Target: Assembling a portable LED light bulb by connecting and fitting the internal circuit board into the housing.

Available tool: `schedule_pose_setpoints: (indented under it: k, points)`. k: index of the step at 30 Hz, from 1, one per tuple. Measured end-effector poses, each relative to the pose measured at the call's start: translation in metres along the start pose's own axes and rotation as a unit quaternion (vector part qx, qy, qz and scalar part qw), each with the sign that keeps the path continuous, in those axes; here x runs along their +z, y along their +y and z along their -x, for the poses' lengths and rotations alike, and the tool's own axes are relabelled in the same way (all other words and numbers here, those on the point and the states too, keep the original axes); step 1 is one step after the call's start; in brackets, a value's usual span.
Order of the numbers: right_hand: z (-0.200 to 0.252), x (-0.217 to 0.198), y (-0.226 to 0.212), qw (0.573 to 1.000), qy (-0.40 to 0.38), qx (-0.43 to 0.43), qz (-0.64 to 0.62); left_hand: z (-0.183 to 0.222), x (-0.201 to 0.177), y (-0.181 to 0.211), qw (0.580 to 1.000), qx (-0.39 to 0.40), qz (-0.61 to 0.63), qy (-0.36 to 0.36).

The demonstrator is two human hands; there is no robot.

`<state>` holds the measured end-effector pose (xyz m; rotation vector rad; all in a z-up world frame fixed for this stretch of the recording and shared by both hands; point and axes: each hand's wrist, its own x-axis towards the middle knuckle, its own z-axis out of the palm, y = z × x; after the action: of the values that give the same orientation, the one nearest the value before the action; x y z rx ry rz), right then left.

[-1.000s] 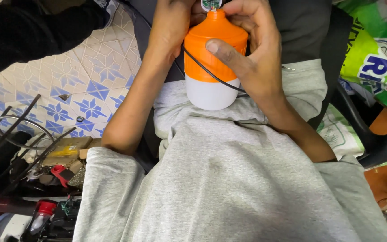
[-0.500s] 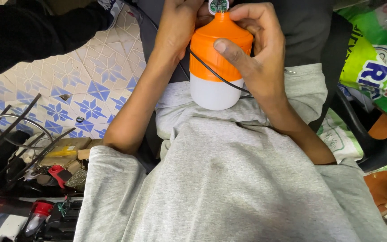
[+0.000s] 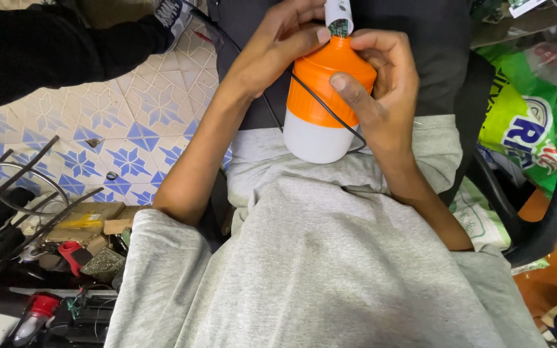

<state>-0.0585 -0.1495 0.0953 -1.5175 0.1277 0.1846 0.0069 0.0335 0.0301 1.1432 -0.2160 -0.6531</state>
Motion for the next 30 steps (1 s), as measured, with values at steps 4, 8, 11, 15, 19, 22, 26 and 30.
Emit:
schedule_pose_setpoints:
  k: [4,8,11,15,19,22,26,30]
  points:
    - [0.001,0.001,0.0,1.0,-0.006,-0.013,-0.016,0.0,-0.005,-0.008,0.999,0.022,0.017,-0.026]
    - [0.001,0.002,-0.005,1.0,-0.004,-0.016,0.026,0.001,-0.005,0.01,0.998,0.014,-0.04,-0.035]
    - [0.002,0.003,-0.007,0.999,-0.005,-0.024,0.041,0.001,-0.006,0.014,0.997,0.019,-0.055,-0.04]
    - [0.004,0.002,-0.01,0.998,-0.01,-0.027,0.052,0.001,-0.004,0.017,0.996,0.027,-0.076,-0.032]
    - [0.005,0.002,-0.012,0.998,-0.006,-0.035,0.057,0.001,-0.002,0.016,0.996,0.031,-0.075,-0.029]
    - [0.005,0.003,-0.013,0.997,-0.008,-0.036,0.065,0.002,0.0,0.021,0.997,0.026,-0.066,-0.027]
    - [0.005,0.003,-0.013,0.996,-0.012,-0.044,0.081,0.004,0.003,0.027,0.994,0.031,-0.102,-0.011]
    - [0.005,0.004,-0.015,0.994,-0.015,-0.045,0.096,0.003,0.003,0.029,0.991,0.044,-0.128,-0.006]
